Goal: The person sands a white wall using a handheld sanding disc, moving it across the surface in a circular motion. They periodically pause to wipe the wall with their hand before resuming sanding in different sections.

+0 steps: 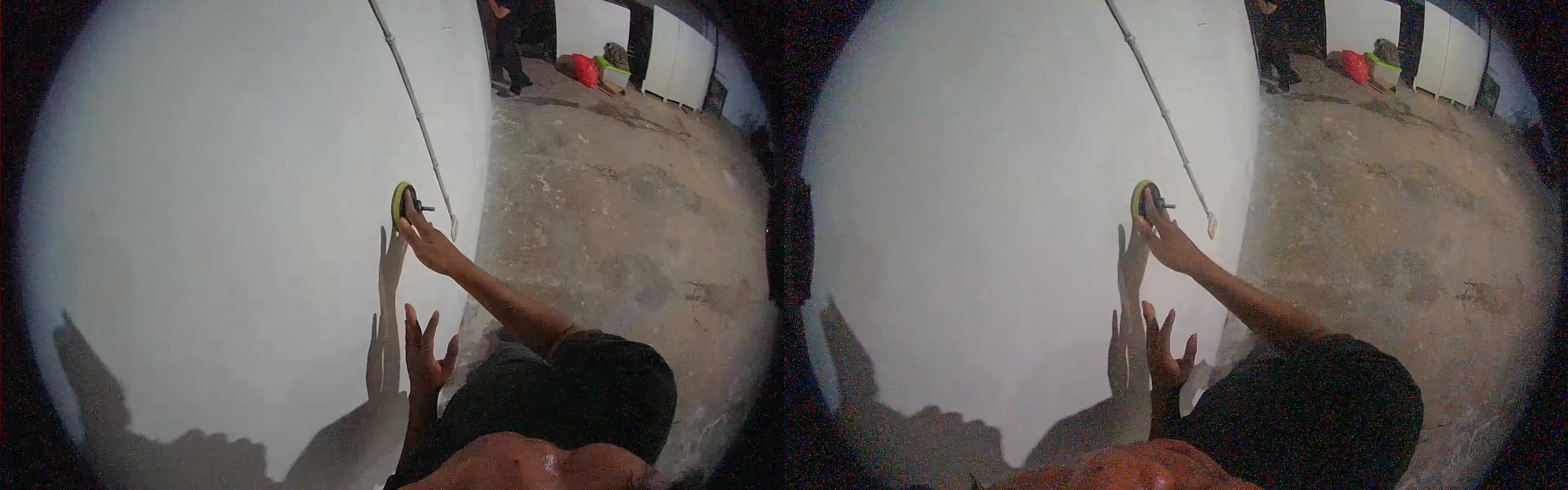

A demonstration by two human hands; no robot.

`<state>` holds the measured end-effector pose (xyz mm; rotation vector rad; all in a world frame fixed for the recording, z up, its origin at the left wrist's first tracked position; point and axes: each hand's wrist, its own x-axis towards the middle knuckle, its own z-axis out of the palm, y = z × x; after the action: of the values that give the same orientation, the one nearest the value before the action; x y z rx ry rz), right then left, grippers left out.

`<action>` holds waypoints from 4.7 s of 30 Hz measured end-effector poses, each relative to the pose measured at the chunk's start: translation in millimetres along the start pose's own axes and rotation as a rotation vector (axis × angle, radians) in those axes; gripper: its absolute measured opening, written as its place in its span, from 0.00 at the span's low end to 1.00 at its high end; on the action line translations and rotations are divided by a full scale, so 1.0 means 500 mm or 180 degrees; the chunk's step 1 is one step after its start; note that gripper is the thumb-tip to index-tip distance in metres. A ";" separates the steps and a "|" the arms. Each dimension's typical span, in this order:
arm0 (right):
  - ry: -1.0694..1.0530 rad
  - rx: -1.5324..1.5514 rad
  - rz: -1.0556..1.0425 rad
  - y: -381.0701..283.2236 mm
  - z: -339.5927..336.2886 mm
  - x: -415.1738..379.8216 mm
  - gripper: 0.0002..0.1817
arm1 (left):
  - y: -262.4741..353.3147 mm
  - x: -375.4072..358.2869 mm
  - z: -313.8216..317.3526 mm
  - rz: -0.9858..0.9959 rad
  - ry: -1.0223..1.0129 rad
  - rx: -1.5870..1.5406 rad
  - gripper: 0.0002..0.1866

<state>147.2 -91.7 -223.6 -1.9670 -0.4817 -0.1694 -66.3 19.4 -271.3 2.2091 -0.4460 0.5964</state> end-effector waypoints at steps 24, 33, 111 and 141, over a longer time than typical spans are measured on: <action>-0.0018 0.0657 -0.0094 -0.028 -0.044 -0.044 0.39 | 0.144 0.077 -0.007 -0.0019 0.0028 0.0361 0.33; -0.0371 0.0970 0.0085 -0.057 -0.096 -0.093 0.44 | 0.230 0.137 -0.019 -0.0056 0.0230 0.1117 0.33; 0.0147 0.0449 0.0153 -0.088 0.021 -0.112 0.38 | 0.103 -0.059 -0.160 0.0009 0.0220 0.0544 0.33; -0.0144 0.1420 0.0784 -0.164 -0.079 -0.009 0.40 | 0.094 -0.058 -0.154 0.0125 0.0171 0.0291 0.30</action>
<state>113.5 -98.7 -139.3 -1.5754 -0.2726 0.1305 -134.4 52.7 -214.4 2.2694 -0.4430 0.7082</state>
